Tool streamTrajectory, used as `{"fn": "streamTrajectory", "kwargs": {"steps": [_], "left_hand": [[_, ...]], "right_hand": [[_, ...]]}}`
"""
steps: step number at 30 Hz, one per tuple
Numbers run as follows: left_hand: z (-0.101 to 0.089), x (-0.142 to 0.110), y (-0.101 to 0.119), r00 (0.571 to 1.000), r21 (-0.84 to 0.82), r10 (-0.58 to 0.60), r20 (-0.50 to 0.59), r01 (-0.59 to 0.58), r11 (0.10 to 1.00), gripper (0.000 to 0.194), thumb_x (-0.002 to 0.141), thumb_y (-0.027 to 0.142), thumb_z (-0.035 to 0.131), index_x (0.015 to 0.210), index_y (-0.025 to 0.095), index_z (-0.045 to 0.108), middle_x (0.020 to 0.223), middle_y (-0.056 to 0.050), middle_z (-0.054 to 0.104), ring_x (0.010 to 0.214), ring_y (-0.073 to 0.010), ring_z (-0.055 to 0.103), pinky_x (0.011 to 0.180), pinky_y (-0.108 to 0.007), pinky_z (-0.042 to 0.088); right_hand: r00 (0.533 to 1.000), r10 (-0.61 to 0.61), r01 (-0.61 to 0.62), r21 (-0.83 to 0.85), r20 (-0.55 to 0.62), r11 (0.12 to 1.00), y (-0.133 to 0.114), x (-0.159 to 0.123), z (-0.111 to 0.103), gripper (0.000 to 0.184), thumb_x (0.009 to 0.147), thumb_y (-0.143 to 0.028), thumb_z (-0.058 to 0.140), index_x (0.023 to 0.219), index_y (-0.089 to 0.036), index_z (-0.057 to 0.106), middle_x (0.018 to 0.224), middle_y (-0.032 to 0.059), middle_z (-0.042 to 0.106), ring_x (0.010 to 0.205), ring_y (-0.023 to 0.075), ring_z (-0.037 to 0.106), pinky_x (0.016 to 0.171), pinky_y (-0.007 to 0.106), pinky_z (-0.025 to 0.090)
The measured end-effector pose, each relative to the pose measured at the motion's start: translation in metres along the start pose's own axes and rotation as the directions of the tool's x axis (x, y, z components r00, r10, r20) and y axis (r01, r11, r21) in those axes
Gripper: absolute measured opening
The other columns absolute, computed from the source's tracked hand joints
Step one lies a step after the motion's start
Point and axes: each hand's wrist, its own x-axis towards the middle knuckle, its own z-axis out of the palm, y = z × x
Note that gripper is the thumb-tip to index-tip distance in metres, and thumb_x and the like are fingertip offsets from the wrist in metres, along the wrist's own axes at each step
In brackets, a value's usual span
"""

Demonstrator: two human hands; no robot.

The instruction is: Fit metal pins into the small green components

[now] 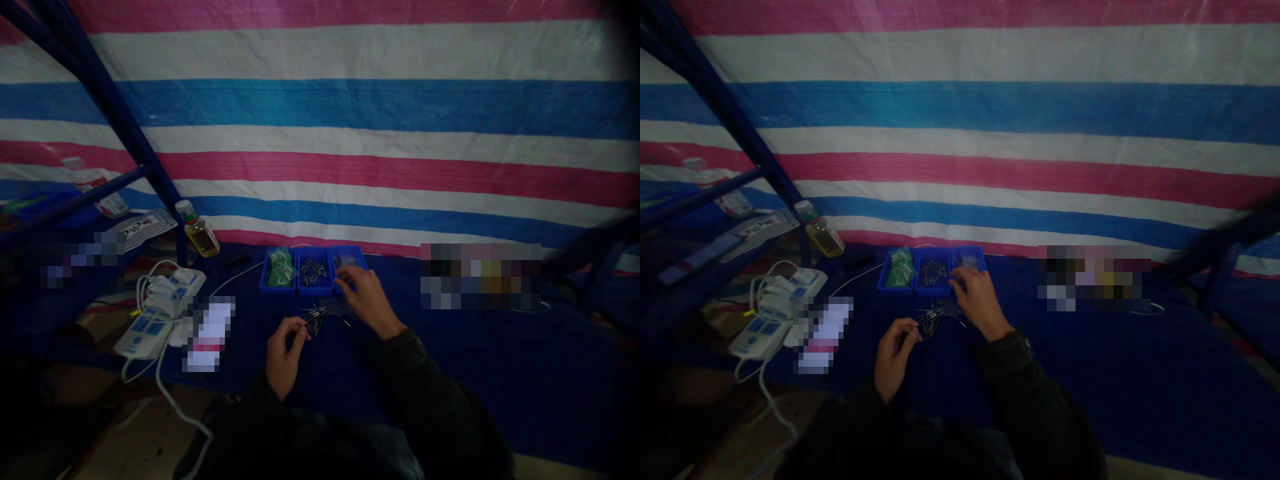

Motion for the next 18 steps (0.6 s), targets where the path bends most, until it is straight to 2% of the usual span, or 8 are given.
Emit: {"fn": "streamTrajectory", "kwargs": {"steps": [2,5,10,14,18], "left_hand": [[0.000,0.000,0.000,1.000,-0.011,-0.003,-0.009,0.003,1.000,0.018,0.098,0.035,0.058,0.104,0.020,0.064,0.084,-0.002,0.070,0.082,-0.0186,0.067,0.082,-0.030,0.049],[0.000,0.001,0.000,1.000,-0.023,-0.011,-0.011,0.010,1.000,0.017,0.098,0.035,0.059,0.102,0.019,0.064,0.087,-0.003,0.070,0.085,-0.0193,0.067,0.083,-0.030,0.049],[0.001,0.001,0.002,1.000,-0.024,-0.022,0.000,0.022,0.999,0.018,0.097,0.037,0.060,0.099,0.019,0.065,0.087,-0.003,0.069,0.086,-0.0197,0.067,0.083,-0.030,0.049],[0.000,0.001,0.004,1.000,-0.029,-0.024,0.000,0.024,0.999,0.020,0.097,0.038,0.059,0.100,0.019,0.065,0.087,-0.004,0.070,0.085,-0.0197,0.067,0.082,-0.030,0.049],[-0.001,0.001,0.002,1.000,-0.016,-0.008,0.011,0.009,1.000,0.019,0.098,0.037,0.058,0.100,0.019,0.065,0.087,-0.003,0.070,0.084,-0.0192,0.067,0.083,-0.030,0.050]], "right_hand": [[0.984,-0.137,0.141,-0.027,0.113,0.990,-0.014,-0.018,0.009,0.017,0.097,-0.019,0.059,0.108,-0.024,0.071,0.100,0.0059,0.074,0.098,0.0233,0.062,0.092,0.039,0.037],[0.971,-0.169,0.185,-0.081,0.169,0.980,-0.024,-0.039,0.021,0.019,0.093,-0.020,0.068,0.110,-0.026,0.071,0.111,0.0069,0.072,0.109,0.0262,0.057,0.096,0.043,0.033],[0.977,-0.160,0.174,-0.090,0.144,0.981,-0.022,-0.051,0.032,0.027,0.093,-0.019,0.067,0.120,-0.025,0.067,0.124,0.0077,0.069,0.117,0.0273,0.053,0.100,0.045,0.030],[0.981,-0.140,0.154,-0.100,0.135,0.983,-0.019,-0.051,0.038,0.027,0.094,-0.013,0.062,0.117,-0.025,0.067,0.118,0.0067,0.072,0.115,0.0260,0.054,0.100,0.045,0.029],[0.990,-0.111,0.118,-0.083,0.086,0.990,-0.015,-0.050,0.043,0.018,0.098,-0.014,0.057,0.107,-0.024,0.070,0.108,0.0047,0.075,0.108,0.0232,0.058,0.101,0.044,0.028]]}}
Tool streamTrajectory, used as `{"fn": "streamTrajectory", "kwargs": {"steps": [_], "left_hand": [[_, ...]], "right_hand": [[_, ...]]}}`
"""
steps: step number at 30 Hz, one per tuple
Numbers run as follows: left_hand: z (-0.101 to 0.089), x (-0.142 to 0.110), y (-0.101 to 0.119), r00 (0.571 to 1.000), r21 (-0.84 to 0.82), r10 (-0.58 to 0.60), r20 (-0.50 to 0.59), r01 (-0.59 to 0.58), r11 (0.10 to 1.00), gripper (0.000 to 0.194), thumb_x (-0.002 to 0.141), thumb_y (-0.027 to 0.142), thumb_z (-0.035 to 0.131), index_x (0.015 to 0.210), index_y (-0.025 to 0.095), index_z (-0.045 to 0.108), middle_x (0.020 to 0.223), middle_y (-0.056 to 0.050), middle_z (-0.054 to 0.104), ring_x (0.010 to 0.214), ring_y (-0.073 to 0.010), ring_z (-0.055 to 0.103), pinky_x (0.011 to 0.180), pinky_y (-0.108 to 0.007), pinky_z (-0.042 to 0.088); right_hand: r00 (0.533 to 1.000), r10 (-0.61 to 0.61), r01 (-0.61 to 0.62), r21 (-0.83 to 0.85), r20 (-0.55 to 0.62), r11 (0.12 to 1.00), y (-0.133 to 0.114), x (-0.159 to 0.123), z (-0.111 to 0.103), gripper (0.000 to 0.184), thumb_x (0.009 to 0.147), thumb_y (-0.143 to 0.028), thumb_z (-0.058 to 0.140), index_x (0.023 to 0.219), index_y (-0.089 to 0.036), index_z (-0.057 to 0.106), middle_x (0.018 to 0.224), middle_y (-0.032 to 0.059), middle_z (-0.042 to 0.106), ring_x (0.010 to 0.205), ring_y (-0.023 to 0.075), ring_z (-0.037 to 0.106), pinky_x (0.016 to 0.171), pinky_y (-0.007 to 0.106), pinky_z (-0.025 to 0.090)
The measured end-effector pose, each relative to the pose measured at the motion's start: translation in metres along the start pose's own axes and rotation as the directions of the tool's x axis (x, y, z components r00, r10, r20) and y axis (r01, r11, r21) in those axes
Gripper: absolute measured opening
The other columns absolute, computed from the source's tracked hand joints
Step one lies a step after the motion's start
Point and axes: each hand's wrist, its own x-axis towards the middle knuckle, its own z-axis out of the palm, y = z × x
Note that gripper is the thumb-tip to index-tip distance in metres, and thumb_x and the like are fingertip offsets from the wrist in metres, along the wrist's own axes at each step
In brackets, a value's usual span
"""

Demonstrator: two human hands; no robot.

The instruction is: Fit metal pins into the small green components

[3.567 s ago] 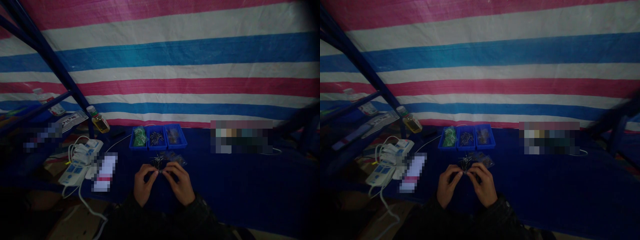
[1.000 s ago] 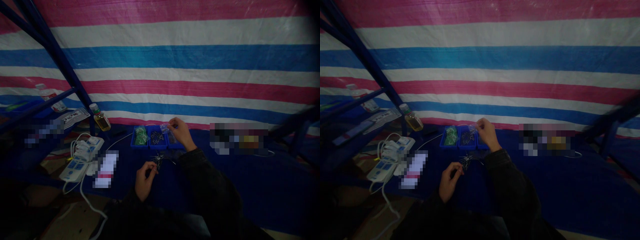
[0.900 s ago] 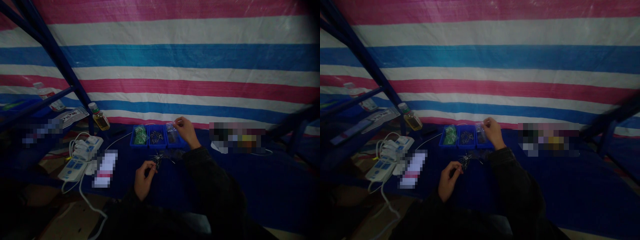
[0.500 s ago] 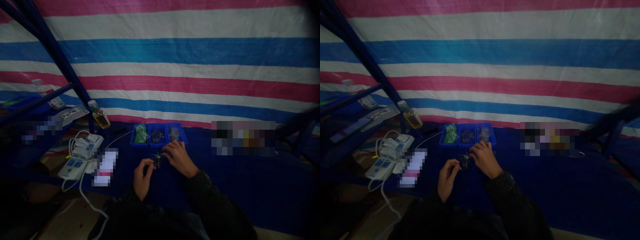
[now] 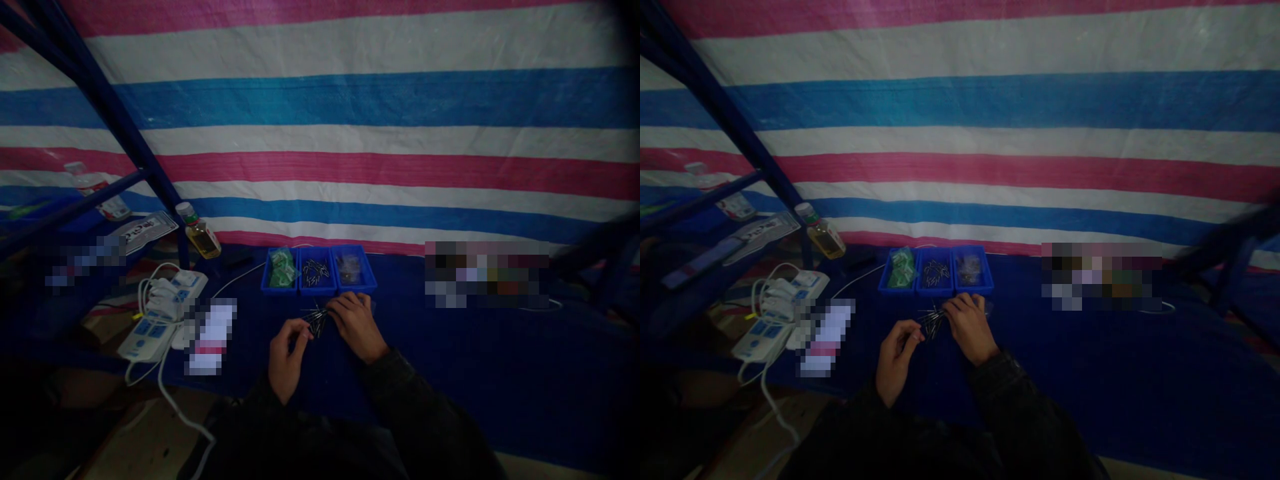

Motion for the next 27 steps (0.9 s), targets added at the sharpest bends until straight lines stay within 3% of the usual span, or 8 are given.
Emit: {"fn": "streamTrajectory", "kwargs": {"steps": [5,9,13,17,19,23,27], "left_hand": [[0.001,0.000,-0.002,1.000,0.002,0.004,-0.005,-0.004,1.000,0.020,0.098,0.037,0.058,0.100,0.019,0.066,0.089,-0.004,0.071,0.087,-0.0198,0.068,0.084,-0.031,0.051],[0.001,-0.001,-0.001,0.999,-0.039,0.016,-0.048,-0.018,0.999,0.026,0.095,0.037,0.062,0.115,0.020,0.065,0.106,-0.008,0.072,0.102,-0.0228,0.068,0.092,-0.035,0.052],[0.000,-0.002,0.003,1.000,-0.028,0.019,-0.012,-0.020,0.999,0.039,0.093,0.034,0.067,0.130,0.023,0.061,0.119,-0.009,0.071,0.111,-0.0250,0.066,0.093,-0.036,0.053],[-0.002,-0.004,0.009,0.992,0.030,0.046,0.119,-0.049,0.998,0.018,0.094,0.035,0.064,0.094,0.020,0.074,0.093,-0.007,0.077,0.090,-0.0237,0.070,0.086,-0.034,0.053],[-0.001,-0.005,0.011,0.989,0.050,0.049,0.143,-0.057,0.997,0.021,0.095,0.035,0.063,0.085,0.019,0.073,0.085,-0.006,0.076,0.083,-0.0223,0.070,0.082,-0.033,0.053],[-0.001,-0.005,0.009,0.997,0.033,0.036,0.066,-0.038,0.999,0.019,0.096,0.035,0.061,0.091,0.019,0.069,0.084,-0.004,0.074,0.082,-0.0208,0.069,0.081,-0.031,0.052],[0.000,-0.005,0.003,1.000,-0.008,0.022,0.003,-0.022,1.000,0.017,0.094,0.035,0.065,0.098,0.019,0.063,0.089,-0.004,0.073,0.086,-0.0204,0.070,0.083,-0.030,0.053]], "right_hand": [[0.991,0.023,-0.012,0.085,-0.135,0.996,-0.001,0.000,-0.006,0.019,0.099,-0.016,0.055,0.097,-0.024,0.072,0.103,0.0043,0.076,0.101,0.0223,0.063,0.097,0.043,0.035],[0.938,0.134,-0.045,0.271,-0.321,0.961,-0.020,-0.006,-0.023,0.021,0.101,-0.023,0.051,0.100,-0.023,0.072,0.101,0.0076,0.076,0.096,0.0231,0.067,0.091,0.040,0.046],[0.924,0.309,-0.133,0.566,-0.227,0.814,-0.046,-0.021,-0.027,0.016,0.099,-0.031,0.055,0.095,-0.025,0.069,0.087,0.0039,0.074,0.079,0.0210,0.070,0.074,0.033,0.054],[0.901,0.395,-0.174,0.684,-0.180,0.709,-0.060,-0.037,-0.007,0.014,0.098,-0.032,0.057,0.094,-0.025,0.068,0.084,0.0026,0.074,0.075,0.0201,0.071,0.071,0.031,0.057],[0.896,0.399,-0.161,0.697,-0.193,0.698,-0.062,-0.044,0.003,0.012,0.097,-0.031,0.057,0.099,-0.025,0.068,0.087,0.0031,0.075,0.077,0.0205,0.072,0.072,0.032,0.058],[0.902,0.376,-0.126,0.702,-0.213,0.701,-0.062,-0.053,0.012,0.018,0.097,-0.028,0.058,0.114,-0.025,0.062,0.091,0.0035,0.075,0.079,0.0202,0.073,0.073,0.032,0.059],[0.913,0.328,-0.081,0.679,-0.242,0.729,-0.062,-0.054,0.010,0.014,0.098,-0.025,0.056,0.109,-0.024,0.065,0.093,0.0046,0.074,0.079,0.0199,0.072,0.074,0.032,0.058]]}}
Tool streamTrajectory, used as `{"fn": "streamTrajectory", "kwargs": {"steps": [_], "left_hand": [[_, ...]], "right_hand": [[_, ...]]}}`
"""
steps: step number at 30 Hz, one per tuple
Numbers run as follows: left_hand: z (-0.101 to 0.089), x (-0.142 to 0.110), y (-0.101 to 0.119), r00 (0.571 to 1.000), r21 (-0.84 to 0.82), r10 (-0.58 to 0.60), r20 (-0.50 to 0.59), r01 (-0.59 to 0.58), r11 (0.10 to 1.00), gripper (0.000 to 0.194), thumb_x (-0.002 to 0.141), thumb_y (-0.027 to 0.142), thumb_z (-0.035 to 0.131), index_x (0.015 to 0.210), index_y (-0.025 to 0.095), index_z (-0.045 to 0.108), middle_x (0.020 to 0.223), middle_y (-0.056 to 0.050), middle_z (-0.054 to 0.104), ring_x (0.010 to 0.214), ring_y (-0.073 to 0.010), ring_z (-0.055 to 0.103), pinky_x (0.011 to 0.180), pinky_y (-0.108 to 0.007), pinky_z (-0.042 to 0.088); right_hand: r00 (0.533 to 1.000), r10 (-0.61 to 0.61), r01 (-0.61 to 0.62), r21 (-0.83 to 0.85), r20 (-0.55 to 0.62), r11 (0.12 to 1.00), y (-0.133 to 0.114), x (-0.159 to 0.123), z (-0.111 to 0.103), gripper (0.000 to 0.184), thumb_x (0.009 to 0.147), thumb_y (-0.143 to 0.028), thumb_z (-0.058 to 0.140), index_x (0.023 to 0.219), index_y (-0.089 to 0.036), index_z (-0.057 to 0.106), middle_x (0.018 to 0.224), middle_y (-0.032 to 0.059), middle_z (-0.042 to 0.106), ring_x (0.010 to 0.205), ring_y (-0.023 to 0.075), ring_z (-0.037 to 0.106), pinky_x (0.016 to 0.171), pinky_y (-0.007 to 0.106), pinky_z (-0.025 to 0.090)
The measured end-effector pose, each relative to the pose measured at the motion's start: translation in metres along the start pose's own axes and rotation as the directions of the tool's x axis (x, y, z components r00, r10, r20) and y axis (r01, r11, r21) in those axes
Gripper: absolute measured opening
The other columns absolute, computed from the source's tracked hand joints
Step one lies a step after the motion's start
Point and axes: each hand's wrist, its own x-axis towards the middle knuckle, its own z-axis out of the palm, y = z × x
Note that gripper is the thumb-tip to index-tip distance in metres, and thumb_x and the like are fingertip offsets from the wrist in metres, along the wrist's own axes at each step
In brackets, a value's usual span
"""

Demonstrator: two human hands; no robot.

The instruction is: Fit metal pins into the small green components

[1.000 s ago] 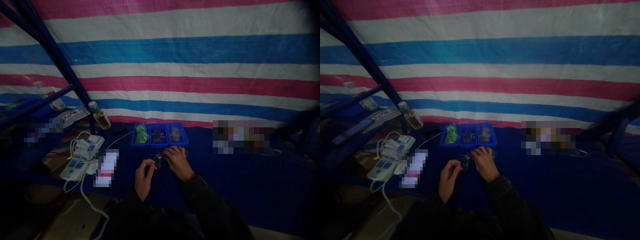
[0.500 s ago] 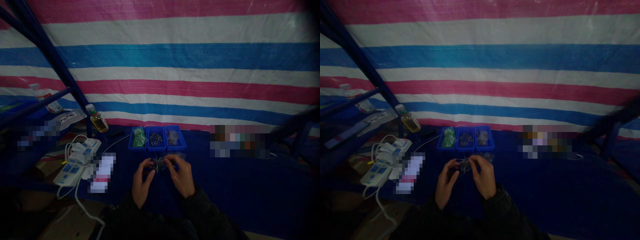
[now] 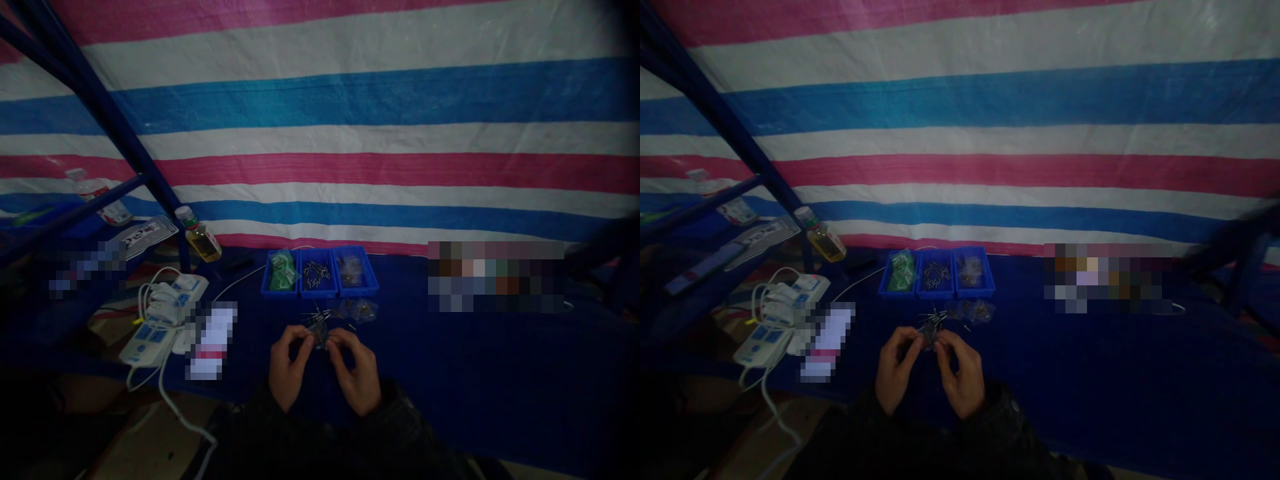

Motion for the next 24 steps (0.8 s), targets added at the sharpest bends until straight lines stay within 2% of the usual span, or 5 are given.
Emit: {"fn": "streamTrajectory", "kwargs": {"steps": [4,8,11,16,24], "left_hand": [[0.000,0.000,-0.005,0.998,-0.027,0.005,-0.055,-0.007,1.000,0.019,0.091,0.034,0.069,0.101,0.020,0.060,0.089,-0.003,0.071,0.086,-0.0194,0.070,0.082,-0.029,0.053],[-0.001,0.000,-0.005,1.000,0.003,0.013,0.006,-0.013,1.000,0.015,0.096,0.033,0.063,0.097,0.019,0.068,0.094,-0.006,0.074,0.091,-0.0212,0.070,0.086,-0.031,0.053],[-0.003,0.001,-0.004,0.998,0.009,0.042,0.046,-0.042,0.999,0.021,0.100,0.031,0.056,0.104,0.020,0.073,0.102,-0.007,0.076,0.097,-0.0225,0.071,0.091,-0.033,0.053],[-0.003,0.003,-0.001,0.993,0.062,0.098,0.061,-0.102,0.993,0.021,0.098,0.029,0.060,0.110,0.022,0.076,0.107,-0.008,0.074,0.103,-0.0237,0.069,0.093,-0.036,0.053],[-0.002,0.003,0.002,0.988,0.132,0.149,0.026,-0.151,0.980,0.015,0.092,0.031,0.068,0.089,0.019,0.075,0.095,-0.007,0.070,0.093,-0.0224,0.067,0.084,-0.034,0.052]], "right_hand": [[0.996,-0.026,0.026,0.000,0.083,1.000,-0.006,0.003,-0.002,0.019,0.099,-0.025,0.054,0.111,-0.025,0.069,0.096,0.0057,0.074,0.079,0.0201,0.071,0.072,0.031,0.058],[0.992,-0.015,0.010,0.039,0.128,0.999,-0.008,0.004,-0.005,0.025,0.101,-0.026,0.050,0.117,-0.023,0.069,0.104,0.0076,0.075,0.089,0.0214,0.072,0.080,0.032,0.058],[0.995,-0.007,0.002,0.055,0.104,0.998,-0.003,0.004,-0.006,0.029,0.103,-0.024,0.045,0.118,-0.022,0.069,0.105,0.0073,0.076,0.094,0.0216,0.072,0.088,0.034,0.057],[0.999,0.010,-0.010,0.009,0.048,1.000,0.002,0.005,-0.002,0.018,0.099,-0.025,0.056,0.110,-0.023,0.071,0.100,0.0059,0.075,0.086,0.0206,0.071,0.077,0.031,0.057],[0.999,-0.019,0.021,-0.048,0.026,0.999,0.001,0.006,-0.001,0.015,0.100,-0.026,0.055,0.093,-0.021,0.068,0.094,0.0062,0.067,0.083,0.0188,0.067,0.074,0.030,0.054]]}}
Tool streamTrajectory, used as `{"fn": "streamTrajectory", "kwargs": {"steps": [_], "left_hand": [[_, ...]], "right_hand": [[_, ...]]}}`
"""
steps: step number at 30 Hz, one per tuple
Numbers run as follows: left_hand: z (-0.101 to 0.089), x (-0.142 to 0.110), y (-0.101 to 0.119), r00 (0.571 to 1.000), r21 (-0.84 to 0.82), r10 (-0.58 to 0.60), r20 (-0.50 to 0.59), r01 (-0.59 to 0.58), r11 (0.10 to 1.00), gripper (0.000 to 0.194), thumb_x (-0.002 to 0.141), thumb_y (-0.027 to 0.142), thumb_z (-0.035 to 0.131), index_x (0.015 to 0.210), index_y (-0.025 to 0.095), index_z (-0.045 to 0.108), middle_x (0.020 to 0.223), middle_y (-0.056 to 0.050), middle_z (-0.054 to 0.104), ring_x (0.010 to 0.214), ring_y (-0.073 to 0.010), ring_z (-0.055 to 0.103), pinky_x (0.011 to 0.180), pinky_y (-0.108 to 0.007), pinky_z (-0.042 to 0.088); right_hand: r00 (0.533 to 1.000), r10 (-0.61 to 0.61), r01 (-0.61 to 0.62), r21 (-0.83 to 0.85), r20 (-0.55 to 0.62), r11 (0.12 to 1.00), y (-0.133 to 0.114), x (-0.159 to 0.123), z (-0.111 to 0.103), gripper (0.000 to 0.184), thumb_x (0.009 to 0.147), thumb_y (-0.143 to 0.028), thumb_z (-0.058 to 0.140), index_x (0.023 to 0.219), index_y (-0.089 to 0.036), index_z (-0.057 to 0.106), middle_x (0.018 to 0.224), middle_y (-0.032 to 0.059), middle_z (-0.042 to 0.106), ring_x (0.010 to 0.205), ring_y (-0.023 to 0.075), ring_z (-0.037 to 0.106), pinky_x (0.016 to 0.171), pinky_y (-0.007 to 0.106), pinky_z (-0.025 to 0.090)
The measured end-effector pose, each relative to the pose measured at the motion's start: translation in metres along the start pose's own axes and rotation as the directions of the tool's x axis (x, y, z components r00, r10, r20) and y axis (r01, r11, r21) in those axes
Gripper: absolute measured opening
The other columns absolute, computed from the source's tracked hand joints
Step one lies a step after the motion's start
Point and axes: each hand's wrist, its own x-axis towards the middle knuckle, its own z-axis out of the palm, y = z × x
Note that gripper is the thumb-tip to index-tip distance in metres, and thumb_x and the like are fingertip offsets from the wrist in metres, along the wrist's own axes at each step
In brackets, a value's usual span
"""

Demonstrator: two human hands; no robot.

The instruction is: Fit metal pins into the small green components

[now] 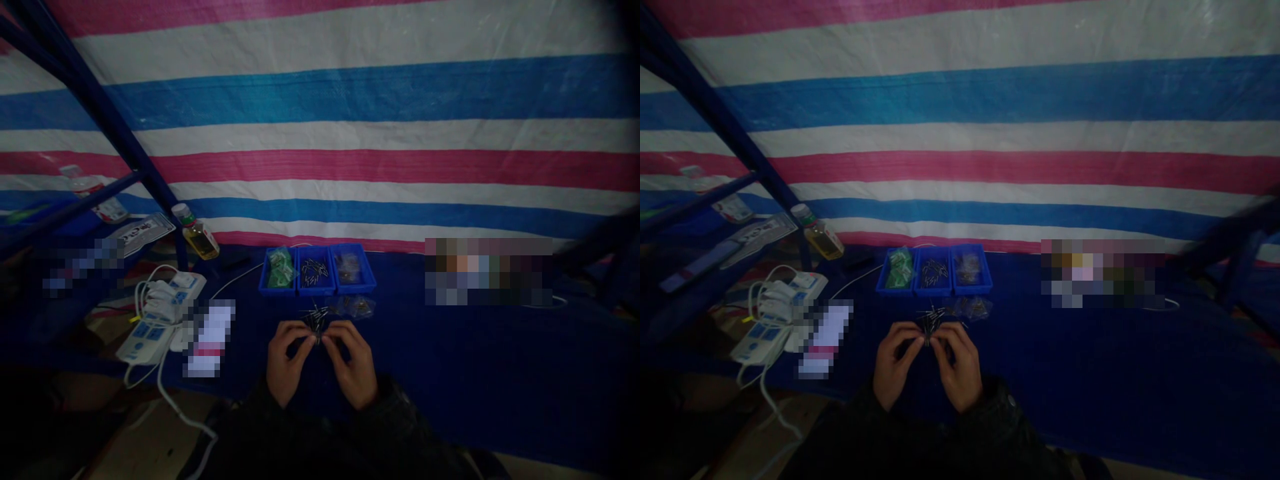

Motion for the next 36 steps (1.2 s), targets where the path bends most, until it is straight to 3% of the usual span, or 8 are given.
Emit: {"fn": "streamTrajectory", "kwargs": {"steps": [5,10,16,21,25,28,33,36], "left_hand": [[0.0029,-0.0020,-0.0051,0.994,-0.110,-0.110,-0.028,0.107,0.988,0.015,0.089,0.031,0.072,0.092,0.018,0.066,0.085,-0.003,0.069,0.080,-0.0182,0.068,0.076,-0.028,0.053],[0.0009,-0.0001,-0.0044,0.996,-0.091,-0.070,0.055,0.075,0.993,0.017,0.096,0.031,0.062,0.098,0.019,0.074,0.095,-0.007,0.074,0.092,-0.0222,0.070,0.084,-0.032,0.054],[0.0005,0.0014,-0.0068,0.997,-0.052,-0.049,0.063,0.053,0.997,0.021,0.098,0.025,0.058,0.107,0.023,0.077,0.103,-0.008,0.074,0.099,-0.0227,0.070,0.090,-0.035,0.053],[0.0000,0.0022,-0.0062,1.000,-0.014,-0.008,0.027,0.008,1.000,0.012,0.094,0.026,0.066,0.097,0.023,0.077,0.099,-0.007,0.072,0.098,-0.0231,0.068,0.089,-0.036,0.053],[0.0002,0.0015,-0.0048,1.000,0.024,-0.002,-0.011,0.002,1.000,0.009,0.092,0.027,0.069,0.092,0.021,0.076,0.105,-0.008,0.071,0.102,-0.0237,0.067,0.089,-0.035,0.052],[0.0017,-0.0009,-0.0045,0.999,-0.020,-0.053,-0.012,0.053,0.998,0.010,0.091,0.028,0.069,0.094,0.020,0.073,0.098,-0.006,0.071,0.093,-0.0206,0.069,0.084,-0.031,0.053],[0.0022,-0.0023,-0.0033,0.996,-0.067,-0.086,0.002,0.086,0.994,0.012,0.093,0.029,0.068,0.095,0.019,0.074,0.094,-0.006,0.073,0.089,-0.0203,0.070,0.083,-0.030,0.054],[0.0011,-0.0008,-0.0036,0.996,-0.047,-0.066,0.058,0.069,0.997,0.018,0.097,0.027,0.061,0.103,0.021,0.077,0.100,-0.007,0.074,0.096,-0.0221,0.070,0.089,-0.033,0.053]], "right_hand": [[0.996,0.084,-0.082,0.079,-0.021,0.994,0.0039,-0.0041,0.0039,0.013,0.097,-0.025,0.059,0.110,-0.021,0.060,0.089,0.0025,0.071,0.076,0.0166,0.068,0.069,0.026,0.054],[0.998,0.041,-0.044,0.060,0.052,0.997,0.0013,-0.0018,0.0000,0.015,0.101,-0.025,0.053,0.099,-0.022,0.068,0.085,0.0020,0.070,0.072,0.0163,0.065,0.069,0.027,0.052],[0.999,0.032,-0.034,0.082,0.031,0.996,0.0015,0.0007,-0.0034,0.027,0.104,-0.020,0.043,0.113,-0.023,0.069,0.085,0.0023,0.069,0.077,0.0172,0.067,0.077,0.030,0.054],[1.000,0.018,-0.018,0.038,-0.003,0.999,0.0017,0.0011,-0.0016,0.015,0.098,-0.023,0.058,0.102,-0.024,0.072,0.101,0.0055,0.070,0.088,0.0195,0.069,0.077,0.030,0.055],[0.999,-0.011,0.010,-0.017,-0.039,1.000,0.0000,0.0027,-0.0016,0.014,0.098,-0.024,0.058,0.093,-0.022,0.071,0.101,0.0077,0.067,0.095,0.0214,0.067,0.082,0.032,0.055],[1.000,0.015,-0.015,0.001,-0.017,1.000,0.0011,0.0016,-0.0003,0.015,0.099,-0.025,0.056,0.093,-0.021,0.069,0.097,0.0066,0.069,0.090,0.0200,0.068,0.081,0.031,0.054],[0.991,0.132,-0.129,0.069,-0.037,0.989,0.0048,-0.0025,0.0028,0.015,0.097,-0.028,0.061,0.110,-0.021,0.062,0.085,0.0015,0.072,0.071,0.0161,0.068,0.066,0.026,0.054],[0.995,0.102,-0.102,0.055,-0.005,0.993,0.0035,-0.0025,0.0011,0.013,0.098,-0.030,0.058,0.102,-0.021,0.067,0.084,0.0020,0.072,0.067,0.0155,0.067,0.065,0.026,0.053]]}}
